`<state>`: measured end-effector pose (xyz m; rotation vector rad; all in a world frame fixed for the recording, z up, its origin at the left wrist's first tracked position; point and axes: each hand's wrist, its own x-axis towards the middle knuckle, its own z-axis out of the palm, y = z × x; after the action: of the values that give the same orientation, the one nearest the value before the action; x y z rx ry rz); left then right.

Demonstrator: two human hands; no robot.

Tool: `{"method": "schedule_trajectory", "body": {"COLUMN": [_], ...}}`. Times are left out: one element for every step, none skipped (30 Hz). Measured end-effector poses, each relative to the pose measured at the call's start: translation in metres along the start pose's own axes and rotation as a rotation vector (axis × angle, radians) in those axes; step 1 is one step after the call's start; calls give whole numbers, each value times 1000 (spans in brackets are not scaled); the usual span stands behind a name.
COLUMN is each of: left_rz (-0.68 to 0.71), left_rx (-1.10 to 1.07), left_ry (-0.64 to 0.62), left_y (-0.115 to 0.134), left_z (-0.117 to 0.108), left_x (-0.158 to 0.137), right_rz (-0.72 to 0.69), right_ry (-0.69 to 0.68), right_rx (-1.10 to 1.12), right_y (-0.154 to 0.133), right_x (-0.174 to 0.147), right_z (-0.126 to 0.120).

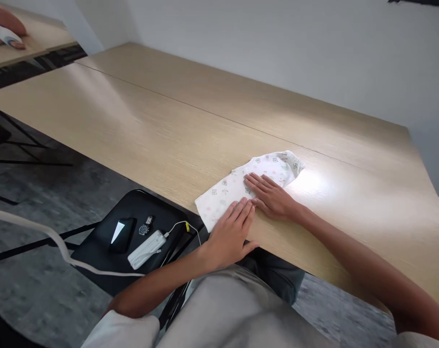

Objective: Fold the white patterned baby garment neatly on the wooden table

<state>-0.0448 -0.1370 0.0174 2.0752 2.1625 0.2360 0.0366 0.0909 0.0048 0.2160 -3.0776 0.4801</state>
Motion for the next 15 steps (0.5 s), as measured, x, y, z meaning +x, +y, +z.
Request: {"method": "schedule_trajectory", "body": {"left_rz": [-4,-7,-7,-7,-8,-12,-18,-31,-53,-81,-113,-143,-168,-181,-182], "left_rx": [2,9,22,35,46,52,52,44,26,0,-30,-63,-93,-118,-135], "left_ry": [7,13,17,20,23,25,29,33,37,40,42,47,56,66,75], "left_y": [1,2,3,4,5,6,6,7,7,8,8,9,10,12,13], "left_z": [4,7,9,9,7,4,-1,-6,-13,-18,-23,-26,-26,-24,-20], "left_x": [1,-1,-6,-13,-21,-30,-39,-45,-48,-47,-43,-34,-22,-8,7], "right_rz": [16,45,77,108,134,153,165,169,167,161,155,152,150,149,149], "right_ry": [-7,-7,-5,0,10,22,34,46,59,69,78,88,99,109,118], "right_rx": [-8,-21,-32,-41,-47,-49,-47,-41,-33,-25,-19,-17,-19,-24,-30], "right_y": [4,11,21,32,44,54,62,69,73,74,75,73,71,69,68], "right_x": [-5,-10,-16,-22,-28,-33,-38,-41,-43,-44,-44,-44,-43,-43,-43], "right_z": [1,1,0,-2,-4,-7,-9,-11,-13,-14,-14,-14,-13,-13,-12]}}
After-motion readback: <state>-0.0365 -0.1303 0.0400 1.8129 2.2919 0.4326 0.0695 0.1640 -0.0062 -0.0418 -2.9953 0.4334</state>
